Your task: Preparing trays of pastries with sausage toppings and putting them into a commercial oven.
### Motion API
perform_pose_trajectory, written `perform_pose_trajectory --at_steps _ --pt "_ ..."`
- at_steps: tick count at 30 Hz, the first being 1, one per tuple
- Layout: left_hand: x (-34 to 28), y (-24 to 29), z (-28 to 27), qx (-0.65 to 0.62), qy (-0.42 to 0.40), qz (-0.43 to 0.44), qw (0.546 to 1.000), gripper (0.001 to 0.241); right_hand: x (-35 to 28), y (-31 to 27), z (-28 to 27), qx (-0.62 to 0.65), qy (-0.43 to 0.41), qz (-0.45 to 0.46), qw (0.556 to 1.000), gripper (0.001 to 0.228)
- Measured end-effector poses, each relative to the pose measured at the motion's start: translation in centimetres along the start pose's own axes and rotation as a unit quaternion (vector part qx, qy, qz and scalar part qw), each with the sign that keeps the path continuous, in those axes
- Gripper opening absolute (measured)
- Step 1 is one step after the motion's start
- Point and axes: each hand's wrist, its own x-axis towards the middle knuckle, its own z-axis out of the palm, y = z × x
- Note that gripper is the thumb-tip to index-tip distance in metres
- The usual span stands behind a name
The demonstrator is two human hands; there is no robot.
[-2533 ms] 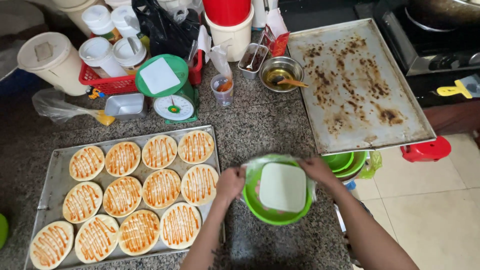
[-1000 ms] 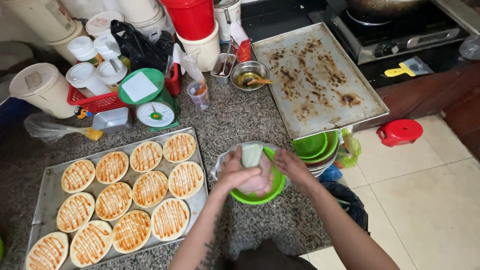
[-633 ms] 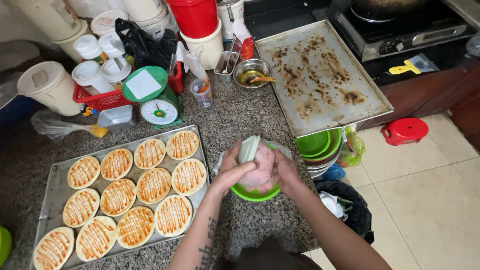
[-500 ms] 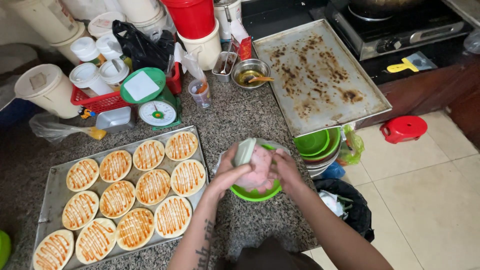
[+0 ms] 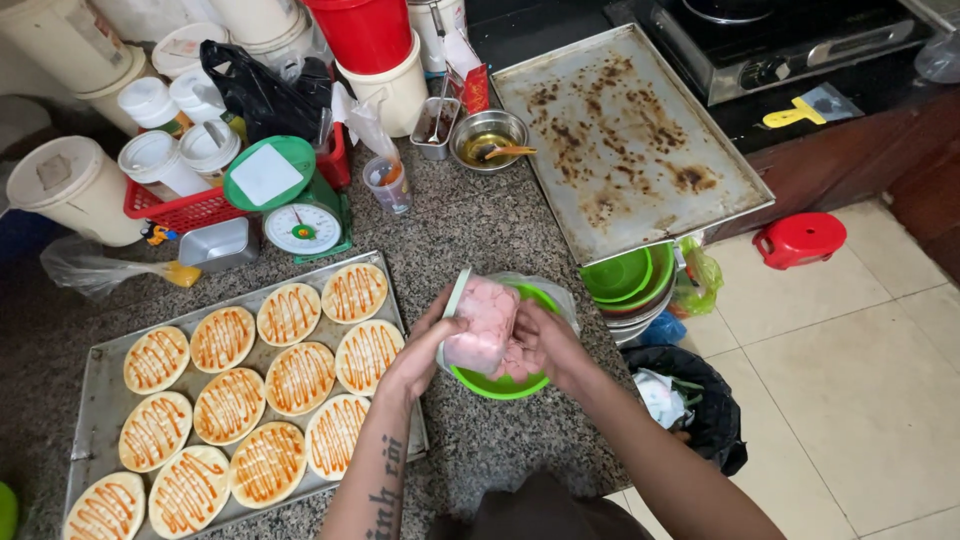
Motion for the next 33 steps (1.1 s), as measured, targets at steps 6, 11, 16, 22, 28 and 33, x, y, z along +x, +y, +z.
perform_pose_trajectory --at_steps 6,11,16,22,28,33 --pt "-2.0 3.6 3.4 0.201 0.007 -0.018 0.979 0.109 8.2 5.2 -4.1 0.048 0.036 0.066 0.996 0.057" --pt "-0.8 2.3 3.8 0.322 0.028 0.020 0.946 0.115 9.4 5.8 -3.9 0.025 0.088 0.044 0.995 0.049" --pt "-0.6 1.6 3.6 0.382 0.070 0.014 0.921 0.116 9.6 6.8 -3.5 -0.047 0.132 0.013 0.990 0.043" --pt "-1.6 2.7 3.0 0.228 0.087 0.004 0.970 0.116 9.7 8.0 -4.9 -0.221 0.143 -0.052 0.963 0.024" --pt "-1.9 2.3 2.0 0.002 0.070 0.040 0.997 0.106 5.7 4.2 -2.4 -0.150 0.090 -0.023 0.984 0.037" --pt "-1.6 2.8 1.8 -0.040 0.075 0.054 0.995 0.099 1.9 1.6 -0.1 -0.003 -0.034 0.033 0.999 0.065"
